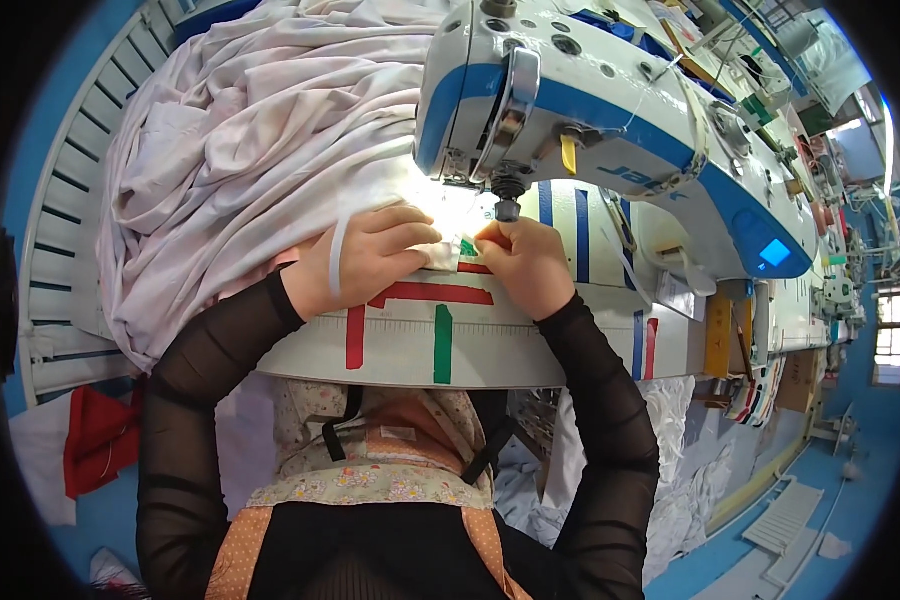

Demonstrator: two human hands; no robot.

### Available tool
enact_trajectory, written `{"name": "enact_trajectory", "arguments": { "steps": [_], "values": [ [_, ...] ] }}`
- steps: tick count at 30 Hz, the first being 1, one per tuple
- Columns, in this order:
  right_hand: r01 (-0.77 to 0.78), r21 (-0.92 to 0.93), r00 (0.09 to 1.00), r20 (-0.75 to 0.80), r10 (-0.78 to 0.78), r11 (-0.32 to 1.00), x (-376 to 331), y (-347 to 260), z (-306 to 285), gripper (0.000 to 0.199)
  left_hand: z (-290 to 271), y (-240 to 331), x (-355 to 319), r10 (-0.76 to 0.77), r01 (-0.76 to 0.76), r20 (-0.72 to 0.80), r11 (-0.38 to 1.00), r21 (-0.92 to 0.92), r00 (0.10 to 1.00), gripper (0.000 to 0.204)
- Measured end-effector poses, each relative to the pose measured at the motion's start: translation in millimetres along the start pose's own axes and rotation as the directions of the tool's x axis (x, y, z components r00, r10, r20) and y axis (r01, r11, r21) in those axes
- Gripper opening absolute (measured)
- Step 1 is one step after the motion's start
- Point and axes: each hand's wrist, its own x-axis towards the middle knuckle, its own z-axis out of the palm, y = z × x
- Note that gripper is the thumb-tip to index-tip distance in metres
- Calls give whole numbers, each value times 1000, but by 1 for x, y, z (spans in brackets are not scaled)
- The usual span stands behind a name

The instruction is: Use a sewing machine to stitch the edges of large white fabric pieces to assemble pillowcases.

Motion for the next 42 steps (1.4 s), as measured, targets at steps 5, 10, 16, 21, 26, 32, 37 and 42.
{"name": "enact_trajectory", "arguments": {
  "steps": [5, 10, 16, 21, 26, 32, 37, 42],
  "values": [
    [-18, -39, 981, 193, 25, 999, 8, 3, -20, 10, 7, 1, 1, -95, 96, -77, 995, 4, 993, 11],
    [-25, -59, 989, 146, 34, 998, 14, 24, -40, 11, 2, 4, 2, -135, 137, 36, 989, -56, 990, 11],
    [5, -348, 994, -102, -43, 938, 5, 24, -38, 15, 7, 5, -2, -205, 214, 129, 975, -61, 970, 11],
    [423, -489, 863, -39, -504, 763, -28, -5, 11, 50, 6, 7, -3, -180, 185, 63, 980, -71, 982, 11],
    [360, -515, 927, 106, -359, 778, -25, -4, 20, 58, 7, 8, -2, -163, 163, 16, 986, -43, 987, 11],
    [301, -543, 948, 86, -305, 784, -34, 3, 12, 60, 5, 11, -1, -186, 186, -25, 983, 4, 982, 11],
    [254, -557, 954, 12, -299, 791, -38, 8, 9, 57, 0, 11, 1, -196, 196, -1, 980, -33, 981, 15],
    [246, -526, 947, -48, -316, 814, -39, 10, 7, 55, 1, 13, 1, -212, 213, 19, 977, -17, 977, 15]
  ]
}}
